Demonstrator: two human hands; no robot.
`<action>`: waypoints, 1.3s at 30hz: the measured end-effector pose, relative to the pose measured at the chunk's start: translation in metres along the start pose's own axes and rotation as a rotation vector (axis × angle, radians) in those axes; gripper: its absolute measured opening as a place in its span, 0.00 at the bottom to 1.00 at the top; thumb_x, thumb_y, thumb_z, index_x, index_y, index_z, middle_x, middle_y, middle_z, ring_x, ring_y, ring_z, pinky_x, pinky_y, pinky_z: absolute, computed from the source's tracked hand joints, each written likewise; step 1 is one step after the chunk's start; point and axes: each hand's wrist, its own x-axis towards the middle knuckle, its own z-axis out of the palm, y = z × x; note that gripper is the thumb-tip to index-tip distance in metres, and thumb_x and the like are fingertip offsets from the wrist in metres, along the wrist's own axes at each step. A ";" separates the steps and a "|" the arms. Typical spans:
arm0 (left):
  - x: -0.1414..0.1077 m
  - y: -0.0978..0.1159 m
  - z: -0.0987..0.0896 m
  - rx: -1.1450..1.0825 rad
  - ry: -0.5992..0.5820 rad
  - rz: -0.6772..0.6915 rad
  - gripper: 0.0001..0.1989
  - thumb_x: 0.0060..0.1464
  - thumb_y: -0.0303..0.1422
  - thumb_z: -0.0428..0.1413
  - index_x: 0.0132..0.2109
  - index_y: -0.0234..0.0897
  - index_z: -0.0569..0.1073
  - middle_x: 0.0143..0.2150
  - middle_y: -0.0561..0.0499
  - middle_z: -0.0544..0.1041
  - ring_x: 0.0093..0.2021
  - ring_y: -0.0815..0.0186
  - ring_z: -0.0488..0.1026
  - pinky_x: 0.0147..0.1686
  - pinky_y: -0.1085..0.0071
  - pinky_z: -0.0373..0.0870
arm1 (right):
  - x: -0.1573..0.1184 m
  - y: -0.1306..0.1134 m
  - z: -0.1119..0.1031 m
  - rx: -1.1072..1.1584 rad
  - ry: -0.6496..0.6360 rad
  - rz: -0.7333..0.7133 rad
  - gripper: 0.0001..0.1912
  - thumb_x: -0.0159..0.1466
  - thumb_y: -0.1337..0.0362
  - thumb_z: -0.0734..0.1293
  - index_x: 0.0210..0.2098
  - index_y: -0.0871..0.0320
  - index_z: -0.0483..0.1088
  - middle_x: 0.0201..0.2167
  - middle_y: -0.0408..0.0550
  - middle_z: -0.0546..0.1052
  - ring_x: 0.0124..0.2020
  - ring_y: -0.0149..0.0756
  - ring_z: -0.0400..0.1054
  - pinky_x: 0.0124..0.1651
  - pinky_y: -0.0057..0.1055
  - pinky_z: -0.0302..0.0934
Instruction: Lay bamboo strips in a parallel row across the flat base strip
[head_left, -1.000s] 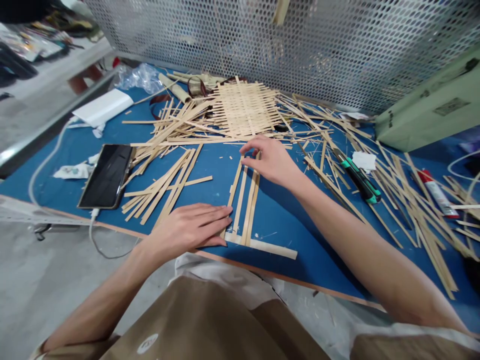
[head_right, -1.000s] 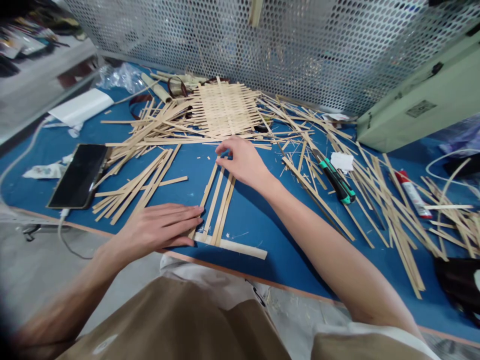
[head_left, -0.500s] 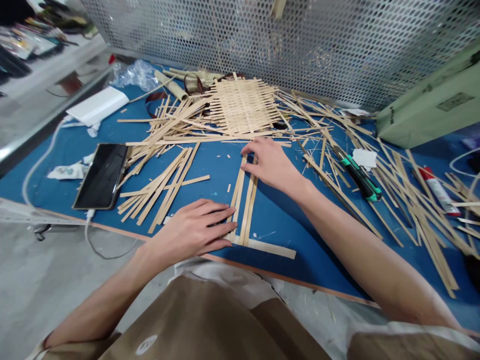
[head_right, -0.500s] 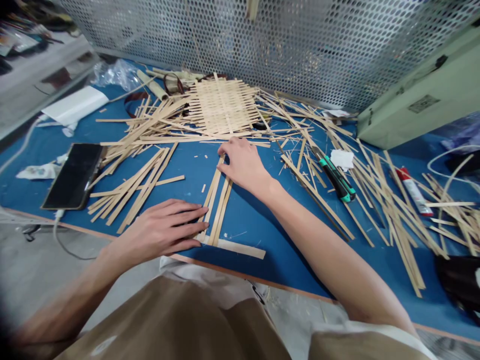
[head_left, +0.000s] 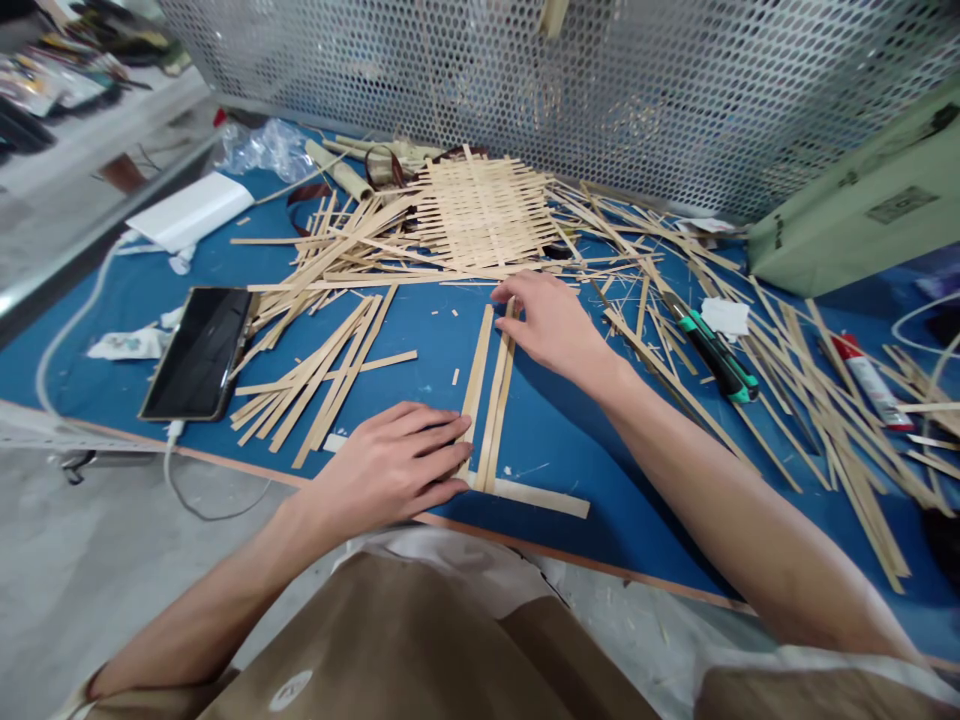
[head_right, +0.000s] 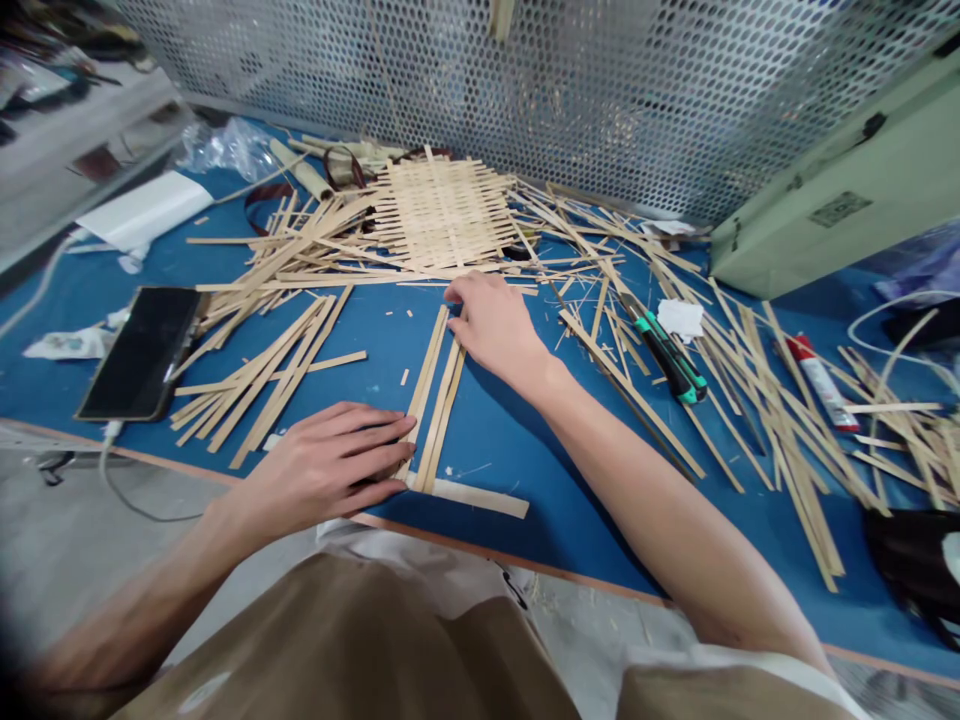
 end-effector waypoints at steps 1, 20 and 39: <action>-0.001 0.000 0.000 0.002 0.007 -0.005 0.12 0.71 0.38 0.56 0.52 0.37 0.79 0.56 0.46 0.84 0.57 0.56 0.80 0.52 0.55 0.80 | 0.000 -0.001 0.001 -0.018 -0.002 0.016 0.13 0.64 0.70 0.68 0.48 0.59 0.76 0.49 0.55 0.79 0.53 0.51 0.70 0.59 0.44 0.61; 0.002 -0.004 0.002 -0.014 -0.011 0.027 0.15 0.71 0.42 0.55 0.55 0.39 0.79 0.58 0.46 0.83 0.58 0.57 0.80 0.55 0.57 0.80 | -0.005 -0.007 0.008 -0.126 0.041 0.142 0.08 0.68 0.67 0.64 0.41 0.59 0.76 0.48 0.57 0.76 0.55 0.56 0.69 0.55 0.49 0.60; 0.007 -0.002 0.003 -0.010 -0.019 0.025 0.16 0.71 0.41 0.54 0.55 0.37 0.79 0.59 0.46 0.82 0.59 0.57 0.80 0.55 0.56 0.80 | -0.004 -0.005 0.010 -0.088 0.077 0.242 0.07 0.67 0.59 0.68 0.38 0.56 0.75 0.49 0.57 0.77 0.56 0.58 0.68 0.56 0.55 0.61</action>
